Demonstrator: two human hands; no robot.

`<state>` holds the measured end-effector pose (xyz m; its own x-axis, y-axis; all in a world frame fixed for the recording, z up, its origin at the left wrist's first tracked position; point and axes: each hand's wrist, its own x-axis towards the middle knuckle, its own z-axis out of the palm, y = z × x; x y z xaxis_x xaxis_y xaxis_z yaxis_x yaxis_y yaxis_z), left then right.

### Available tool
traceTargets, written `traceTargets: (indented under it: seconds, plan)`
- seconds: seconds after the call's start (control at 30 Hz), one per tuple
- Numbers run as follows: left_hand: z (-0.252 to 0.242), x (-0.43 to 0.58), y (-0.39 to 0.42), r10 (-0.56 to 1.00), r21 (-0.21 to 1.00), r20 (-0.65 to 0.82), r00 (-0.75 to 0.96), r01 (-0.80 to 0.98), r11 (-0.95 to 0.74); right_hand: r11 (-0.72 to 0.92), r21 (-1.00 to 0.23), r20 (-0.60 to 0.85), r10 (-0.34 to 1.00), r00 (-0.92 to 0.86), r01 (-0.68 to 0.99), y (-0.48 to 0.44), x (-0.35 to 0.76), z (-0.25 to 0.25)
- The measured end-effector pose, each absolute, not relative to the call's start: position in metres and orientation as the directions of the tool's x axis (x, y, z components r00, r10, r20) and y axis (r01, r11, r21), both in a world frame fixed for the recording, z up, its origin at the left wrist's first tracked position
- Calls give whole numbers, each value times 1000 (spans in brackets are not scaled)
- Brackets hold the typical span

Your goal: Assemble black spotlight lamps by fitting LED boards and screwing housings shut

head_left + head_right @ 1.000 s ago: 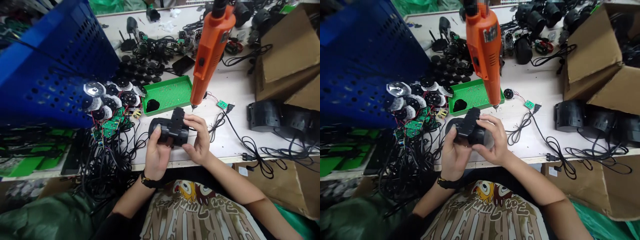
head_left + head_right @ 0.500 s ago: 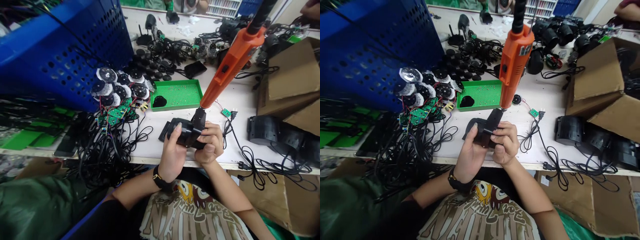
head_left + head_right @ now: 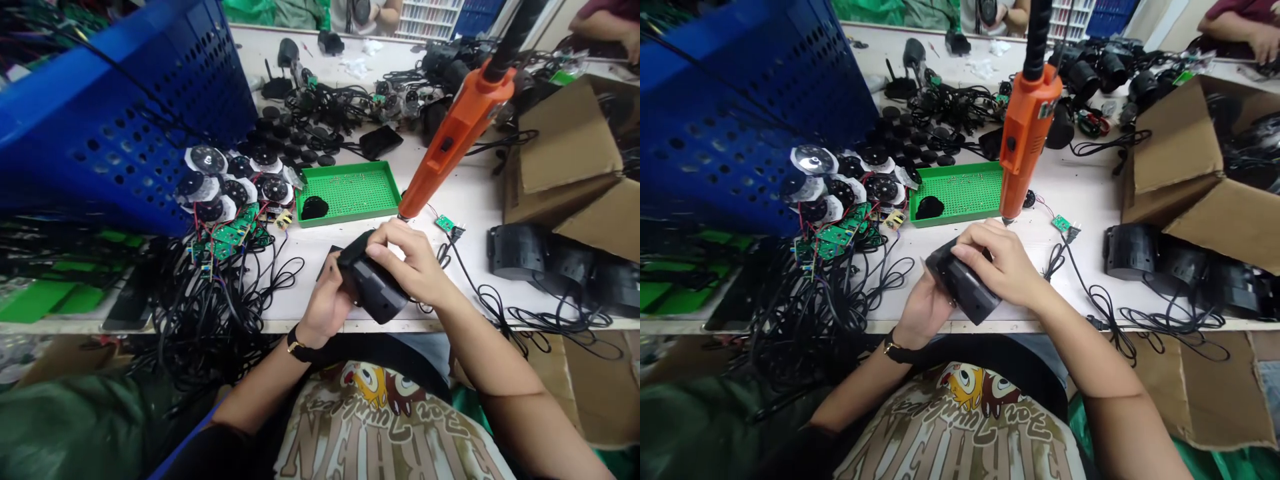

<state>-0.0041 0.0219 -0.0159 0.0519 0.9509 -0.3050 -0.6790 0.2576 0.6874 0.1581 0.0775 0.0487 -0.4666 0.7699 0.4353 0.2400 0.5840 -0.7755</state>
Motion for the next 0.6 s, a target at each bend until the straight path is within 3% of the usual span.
traceTargets:
  seconds: [0.1, 0.23, 0.3, 0.37, 0.5, 0.6]
  plan:
    - [-14, -2, 20, 948, 671, -307, 87, -687, 281, 585, -772, 392, 745, -540, 248, 84, 148, 46]
    - [-15, -5, 17, 959, 759, -284, -19, -616, 213, 532, -823, 334, 735, -590, 197, 85, 145, 42]
    - [-14, -9, 18, 952, 770, -302, -51, -602, 212, 438, -893, 320, 781, -537, 105, 83, 152, 43]
    - [-11, -15, 22, 944, 757, -323, -73, -618, 211, 373, -926, 327, 872, -364, 63, 76, 165, 44]
    - [-2, -22, 31, 930, 728, -338, -146, -666, 160, 352, -900, 362, 932, -7, 256, 46, 199, 37]
    - [5, -18, 37, 918, 717, -313, -244, -695, 60, 334, -808, 361, 932, -39, 486, 18, 224, 18]
